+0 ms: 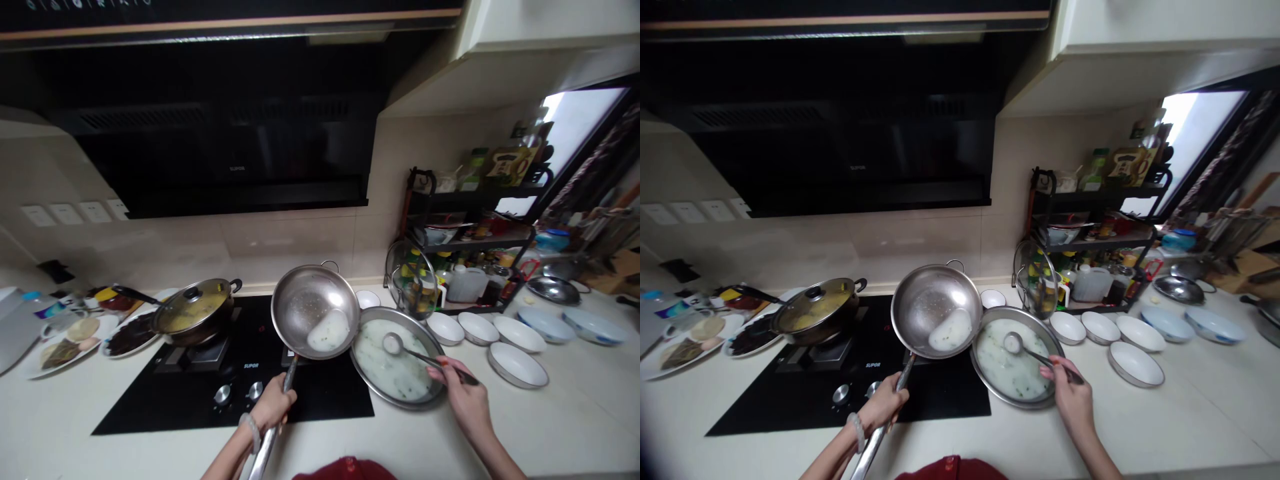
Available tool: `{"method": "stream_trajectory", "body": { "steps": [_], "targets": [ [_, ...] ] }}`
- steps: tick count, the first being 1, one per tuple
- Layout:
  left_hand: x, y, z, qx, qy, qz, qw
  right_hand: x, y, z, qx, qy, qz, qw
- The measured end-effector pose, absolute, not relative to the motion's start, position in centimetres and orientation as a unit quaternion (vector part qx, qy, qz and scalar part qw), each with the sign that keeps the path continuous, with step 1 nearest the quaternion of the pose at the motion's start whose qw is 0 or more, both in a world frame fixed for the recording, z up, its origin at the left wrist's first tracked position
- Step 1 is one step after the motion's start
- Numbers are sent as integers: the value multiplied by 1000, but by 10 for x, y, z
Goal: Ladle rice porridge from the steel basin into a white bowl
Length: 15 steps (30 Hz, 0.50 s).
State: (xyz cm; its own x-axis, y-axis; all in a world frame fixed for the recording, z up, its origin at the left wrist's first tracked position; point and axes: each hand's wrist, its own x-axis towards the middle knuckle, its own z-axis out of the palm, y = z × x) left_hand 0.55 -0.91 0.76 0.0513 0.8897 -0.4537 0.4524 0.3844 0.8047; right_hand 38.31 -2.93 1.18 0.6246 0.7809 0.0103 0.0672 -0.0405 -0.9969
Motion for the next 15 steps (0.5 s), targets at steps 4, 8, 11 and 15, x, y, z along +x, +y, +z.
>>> {"method": "stream_trajectory", "body": {
  "steps": [4, 8, 11, 15],
  "targets": [
    [6, -9, 8, 508, 662, 208, 510, 379, -42, 3, -611, -502, 214, 574],
    [5, -9, 4, 508, 660, 209, 513, 372, -50, 1, -538, -626, 154, 543],
    [4, -8, 2, 512, 656, 212, 513, 370, -50, 3, -547, -601, 172, 557],
    [4, -9, 3, 504, 659, 210, 517, 370, -37, 10, -627, -385, 250, 629]
  ]
}}
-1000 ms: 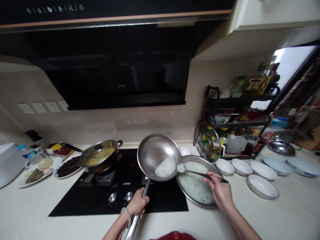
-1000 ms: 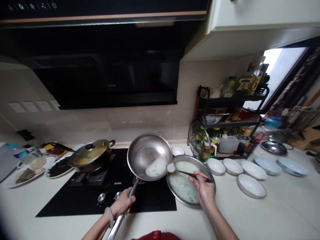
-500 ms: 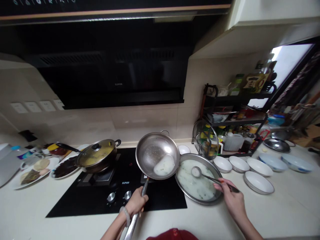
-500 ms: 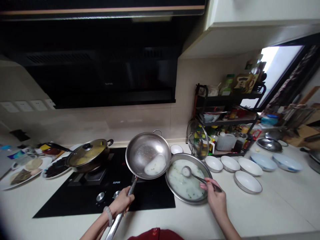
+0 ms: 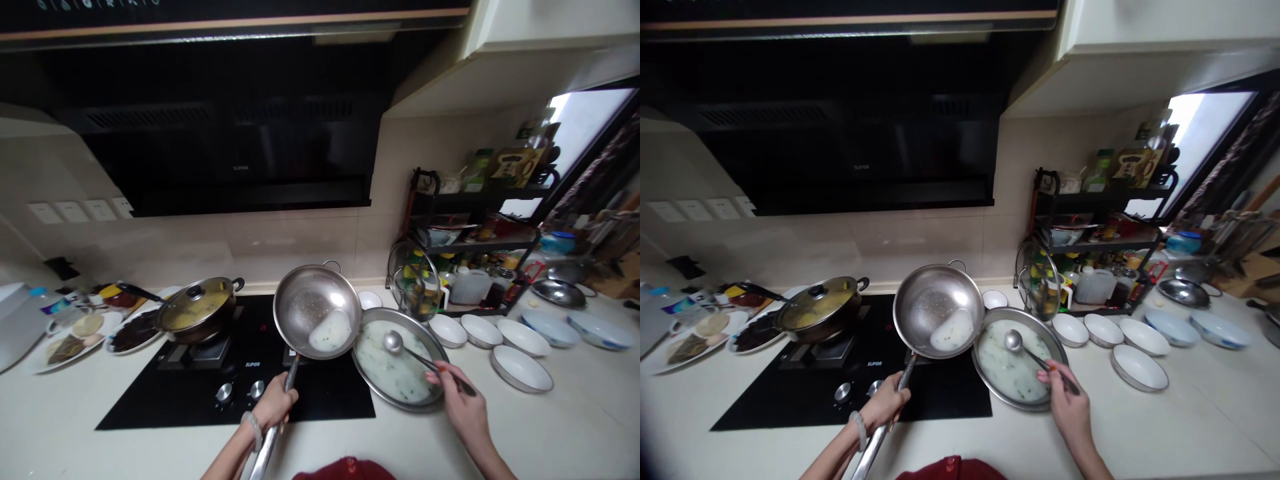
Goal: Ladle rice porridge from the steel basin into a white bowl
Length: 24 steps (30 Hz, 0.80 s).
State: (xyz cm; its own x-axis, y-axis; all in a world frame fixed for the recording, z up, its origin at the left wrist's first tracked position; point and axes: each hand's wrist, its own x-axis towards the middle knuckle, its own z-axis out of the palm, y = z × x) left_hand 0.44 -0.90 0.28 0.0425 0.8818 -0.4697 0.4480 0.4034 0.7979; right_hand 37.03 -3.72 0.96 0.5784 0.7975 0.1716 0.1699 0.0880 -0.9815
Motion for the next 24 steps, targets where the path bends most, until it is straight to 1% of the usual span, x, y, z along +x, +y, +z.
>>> {"method": "stream_trajectory", "body": {
  "steps": [3, 4, 6, 8, 12, 14, 19, 24],
  "targets": [
    [4, -9, 3, 510, 653, 214, 518, 364, -24, 18, -579, -243, 301, 718],
    [4, -9, 4, 511, 652, 214, 518, 360, -20, 20, -546, -229, 312, 743],
    [4, -8, 4, 510, 654, 214, 516, 347, -13, 26, -514, -241, 336, 752],
    [5, -8, 4, 507, 657, 213, 516, 332, -7, 30, -517, -281, 348, 730],
    [5, -9, 4, 506, 657, 214, 517, 303, 3, 33, -560, -410, 344, 632],
    [5, -9, 4, 504, 659, 216, 515, 291, 9, 31, -555, -467, 334, 602],
    [5, -8, 5, 503, 662, 215, 512, 274, 26, 17, -499, -566, 295, 586],
    [4, -8, 4, 511, 658, 214, 511, 264, 34, 7, -497, -570, 315, 574]
  ]
}}
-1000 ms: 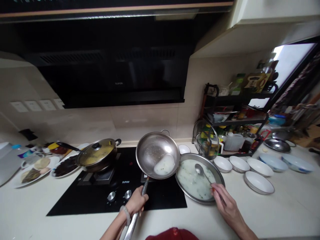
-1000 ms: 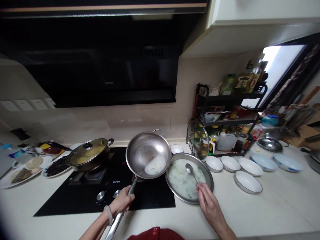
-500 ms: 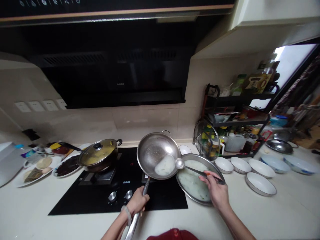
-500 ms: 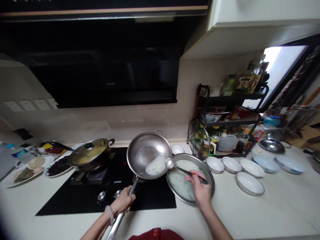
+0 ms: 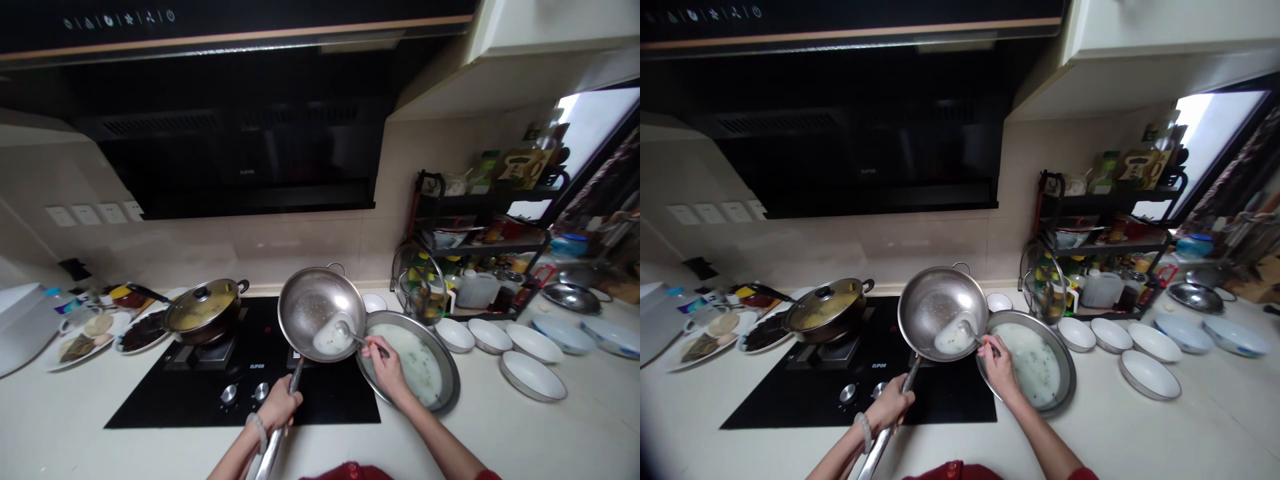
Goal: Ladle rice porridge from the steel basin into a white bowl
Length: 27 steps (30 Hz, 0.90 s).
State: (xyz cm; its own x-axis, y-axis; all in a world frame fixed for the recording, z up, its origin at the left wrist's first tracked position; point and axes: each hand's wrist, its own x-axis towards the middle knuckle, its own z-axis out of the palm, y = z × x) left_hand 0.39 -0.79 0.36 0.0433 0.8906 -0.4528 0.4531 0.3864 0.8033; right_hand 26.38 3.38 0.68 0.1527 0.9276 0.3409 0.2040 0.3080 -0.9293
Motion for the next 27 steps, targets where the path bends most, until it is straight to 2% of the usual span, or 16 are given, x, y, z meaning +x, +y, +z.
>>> {"method": "stream_trajectory", "body": {
  "steps": [6, 17, 27],
  "targets": [
    [2, -7, 0, 511, 658, 215, 510, 262, 36, 16, -564, -452, 362, 589],
    [5, -9, 8, 509, 654, 215, 517, 269, 41, 13, -526, -313, 416, 672],
    [4, -8, 5, 512, 655, 211, 515, 276, 39, 14, -507, -279, 431, 693]
  ]
}}
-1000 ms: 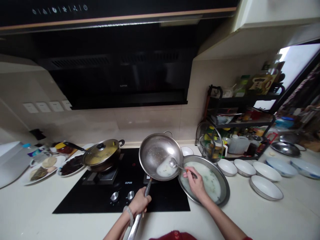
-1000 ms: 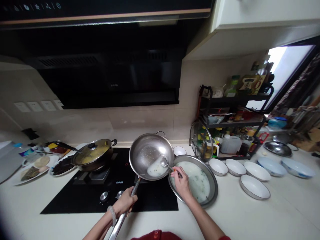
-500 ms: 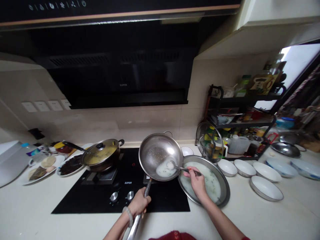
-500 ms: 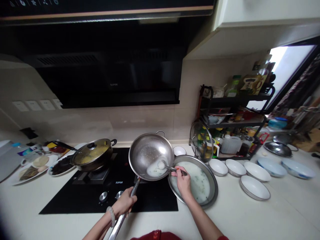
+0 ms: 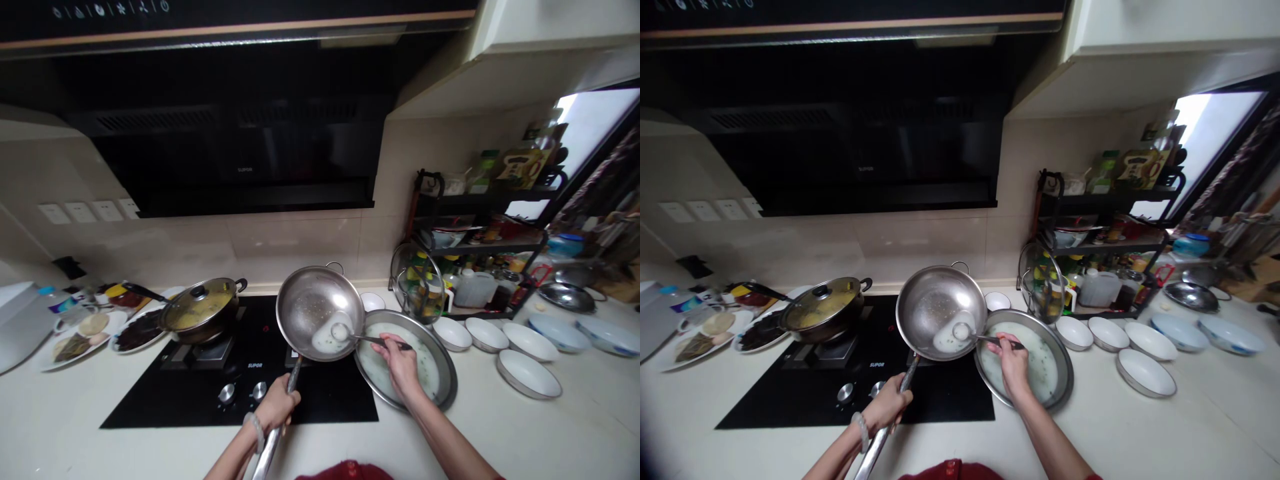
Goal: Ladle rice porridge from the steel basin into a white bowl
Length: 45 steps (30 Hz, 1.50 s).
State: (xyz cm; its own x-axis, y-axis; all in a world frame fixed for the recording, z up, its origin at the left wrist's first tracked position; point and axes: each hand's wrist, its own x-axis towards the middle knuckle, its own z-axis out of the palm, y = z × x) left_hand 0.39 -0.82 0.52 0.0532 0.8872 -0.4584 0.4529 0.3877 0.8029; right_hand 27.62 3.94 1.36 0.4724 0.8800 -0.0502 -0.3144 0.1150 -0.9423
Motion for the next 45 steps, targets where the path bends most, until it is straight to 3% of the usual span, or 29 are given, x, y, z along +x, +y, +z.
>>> {"method": "stream_trajectory", "body": {
  "steps": [29, 37, 45],
  "targets": [
    [5, -9, 7, 511, 656, 213, 513, 323, 7, 33, -493, -208, 411, 739],
    [5, -10, 7, 510, 657, 209, 514, 366, -7, 21, -522, -203, 348, 752],
    [3, -8, -1, 512, 659, 208, 510, 383, -17, 15, -615, -255, 308, 680]
  ]
}}
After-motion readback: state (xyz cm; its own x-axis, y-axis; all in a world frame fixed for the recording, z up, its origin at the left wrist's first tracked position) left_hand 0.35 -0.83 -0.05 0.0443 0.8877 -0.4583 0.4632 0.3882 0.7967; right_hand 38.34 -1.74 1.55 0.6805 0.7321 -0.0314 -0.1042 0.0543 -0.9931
